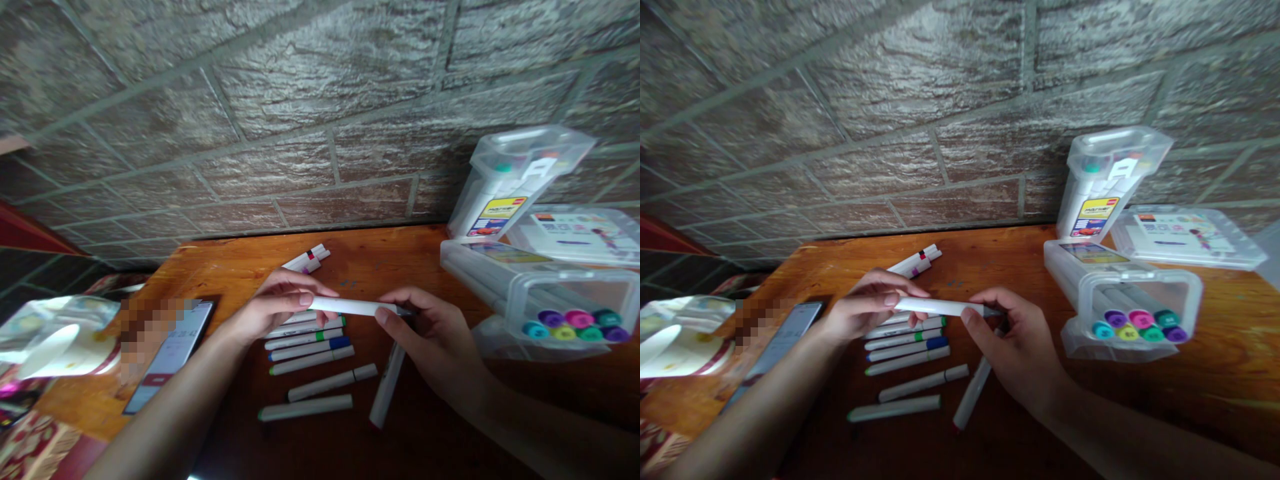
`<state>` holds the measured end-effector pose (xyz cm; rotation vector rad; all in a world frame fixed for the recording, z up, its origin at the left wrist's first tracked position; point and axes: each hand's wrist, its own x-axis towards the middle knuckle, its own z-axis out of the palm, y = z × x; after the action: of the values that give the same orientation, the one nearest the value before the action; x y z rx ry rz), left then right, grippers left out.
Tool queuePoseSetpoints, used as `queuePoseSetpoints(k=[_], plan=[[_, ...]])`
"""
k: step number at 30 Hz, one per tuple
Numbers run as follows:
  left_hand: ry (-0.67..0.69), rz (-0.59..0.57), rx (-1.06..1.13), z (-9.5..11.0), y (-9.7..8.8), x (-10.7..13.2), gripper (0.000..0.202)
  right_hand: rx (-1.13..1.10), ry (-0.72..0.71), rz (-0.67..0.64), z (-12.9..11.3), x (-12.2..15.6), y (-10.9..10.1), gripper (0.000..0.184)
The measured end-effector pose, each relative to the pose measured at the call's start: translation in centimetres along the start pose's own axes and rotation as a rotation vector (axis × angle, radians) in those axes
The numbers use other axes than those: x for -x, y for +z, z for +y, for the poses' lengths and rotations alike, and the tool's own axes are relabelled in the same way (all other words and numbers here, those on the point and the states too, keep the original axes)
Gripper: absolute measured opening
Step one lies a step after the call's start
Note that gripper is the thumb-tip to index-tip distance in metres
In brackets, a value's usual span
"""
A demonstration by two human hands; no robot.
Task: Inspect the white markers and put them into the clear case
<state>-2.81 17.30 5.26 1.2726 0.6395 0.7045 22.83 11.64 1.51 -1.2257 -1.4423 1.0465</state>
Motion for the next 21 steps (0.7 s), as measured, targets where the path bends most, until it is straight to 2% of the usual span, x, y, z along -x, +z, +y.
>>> queuePoseSetpoints(k=[10, 21], plan=[[0.017, -0.014, -0.013, -0.20, -0.11, 0.04, 0.033, 0.007, 0.000, 0.002, -0.03, -0.05, -0.04, 0.017], [0.032, 0.084, -0.203, -0.35, 0.44, -0.28, 0.021, -0.028, 0.028, 0.038, 0.07, -0.24, 0.10, 0.019]])
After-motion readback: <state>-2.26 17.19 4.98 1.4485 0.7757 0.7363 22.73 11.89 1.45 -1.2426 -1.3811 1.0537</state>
